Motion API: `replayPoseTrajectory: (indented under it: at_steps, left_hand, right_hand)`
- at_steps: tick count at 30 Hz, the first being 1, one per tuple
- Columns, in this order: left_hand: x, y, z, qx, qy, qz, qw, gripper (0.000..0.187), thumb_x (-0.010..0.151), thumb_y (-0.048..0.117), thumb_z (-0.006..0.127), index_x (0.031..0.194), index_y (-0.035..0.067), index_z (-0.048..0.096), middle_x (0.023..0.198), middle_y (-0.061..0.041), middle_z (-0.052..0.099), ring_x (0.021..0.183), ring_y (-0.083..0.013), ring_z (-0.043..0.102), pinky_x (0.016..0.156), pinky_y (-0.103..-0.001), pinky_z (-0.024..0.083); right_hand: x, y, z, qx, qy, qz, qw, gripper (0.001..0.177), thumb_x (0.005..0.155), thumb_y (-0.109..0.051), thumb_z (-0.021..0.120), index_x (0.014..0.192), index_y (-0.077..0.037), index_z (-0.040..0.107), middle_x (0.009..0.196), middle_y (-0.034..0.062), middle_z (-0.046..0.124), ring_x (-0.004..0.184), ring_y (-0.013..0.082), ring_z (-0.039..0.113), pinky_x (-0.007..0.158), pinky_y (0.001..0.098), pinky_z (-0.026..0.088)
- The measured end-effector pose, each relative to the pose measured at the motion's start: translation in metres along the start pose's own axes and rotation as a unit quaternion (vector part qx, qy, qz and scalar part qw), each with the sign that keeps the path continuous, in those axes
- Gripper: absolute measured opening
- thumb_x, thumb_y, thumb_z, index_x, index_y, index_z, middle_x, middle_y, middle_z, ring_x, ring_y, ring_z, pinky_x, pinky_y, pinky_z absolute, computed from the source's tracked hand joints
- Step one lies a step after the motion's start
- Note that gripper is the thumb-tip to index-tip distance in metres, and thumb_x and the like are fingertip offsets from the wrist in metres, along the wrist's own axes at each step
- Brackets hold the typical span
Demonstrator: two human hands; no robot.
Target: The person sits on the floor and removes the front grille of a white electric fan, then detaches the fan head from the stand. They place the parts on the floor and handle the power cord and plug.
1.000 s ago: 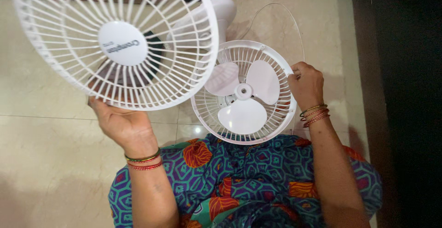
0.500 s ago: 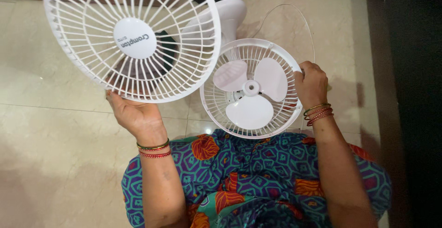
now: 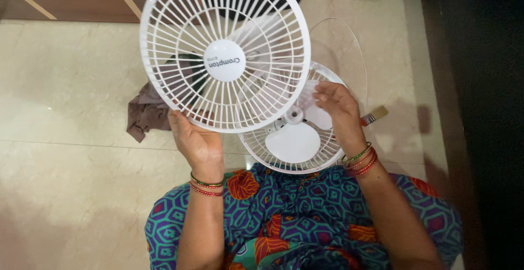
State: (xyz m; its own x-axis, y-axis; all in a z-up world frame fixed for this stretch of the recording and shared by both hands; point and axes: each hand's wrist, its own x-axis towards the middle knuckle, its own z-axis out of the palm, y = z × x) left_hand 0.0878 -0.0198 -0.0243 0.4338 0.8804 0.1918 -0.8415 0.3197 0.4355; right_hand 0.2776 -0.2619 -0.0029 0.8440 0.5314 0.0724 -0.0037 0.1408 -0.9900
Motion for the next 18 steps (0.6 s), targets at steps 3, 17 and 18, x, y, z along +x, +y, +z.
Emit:
replayPoseTrajectory:
  at_steps: [3, 17, 18]
  left_hand:
    - [-0.009, -0.012, 0.010, 0.021, -0.011, -0.014, 1.000, 0.022, 0.113, 0.016, 0.046, 0.130, 0.004, 0.051, 0.131, -0.010, 0.063, 0.122, -0.0210, 0.061, 0.111, -0.042, 0.049]
    - [-0.004, -0.020, -0.002, 0.043, -0.022, -0.095, 0.994, 0.024, 0.113, 0.019, 0.045, 0.129, 0.004, 0.055, 0.123, -0.007, 0.065, 0.115, -0.0189, 0.063, 0.105, -0.041, 0.050]
    - [-0.002, -0.021, -0.004, 0.061, -0.002, -0.102, 0.993, 0.024, 0.112, 0.018, 0.043, 0.128, 0.005, 0.055, 0.123, -0.007, 0.065, 0.114, -0.0191, 0.063, 0.104, -0.041, 0.051]
  right_hand:
    - [0.000, 0.003, 0.007, 0.212, -0.053, 0.039, 0.975, 0.033, 0.104, -0.012, 0.048, 0.134, -0.003, 0.056, 0.133, 0.0142, 0.063, 0.124, 0.0250, 0.061, 0.109, 0.0447, 0.047]
    - [-0.006, -0.024, -0.019, 0.315, -0.071, -0.023, 0.946, 0.019, 0.109, -0.011, 0.052, 0.118, 0.001, 0.063, 0.115, 0.0133, 0.072, 0.106, 0.0219, 0.068, 0.100, 0.0407, 0.053]
    - [-0.008, -0.028, -0.016, 0.308, -0.072, -0.021, 0.948, 0.019, 0.109, -0.011, 0.053, 0.117, 0.001, 0.064, 0.114, 0.0127, 0.072, 0.104, 0.0212, 0.068, 0.098, 0.0406, 0.053]
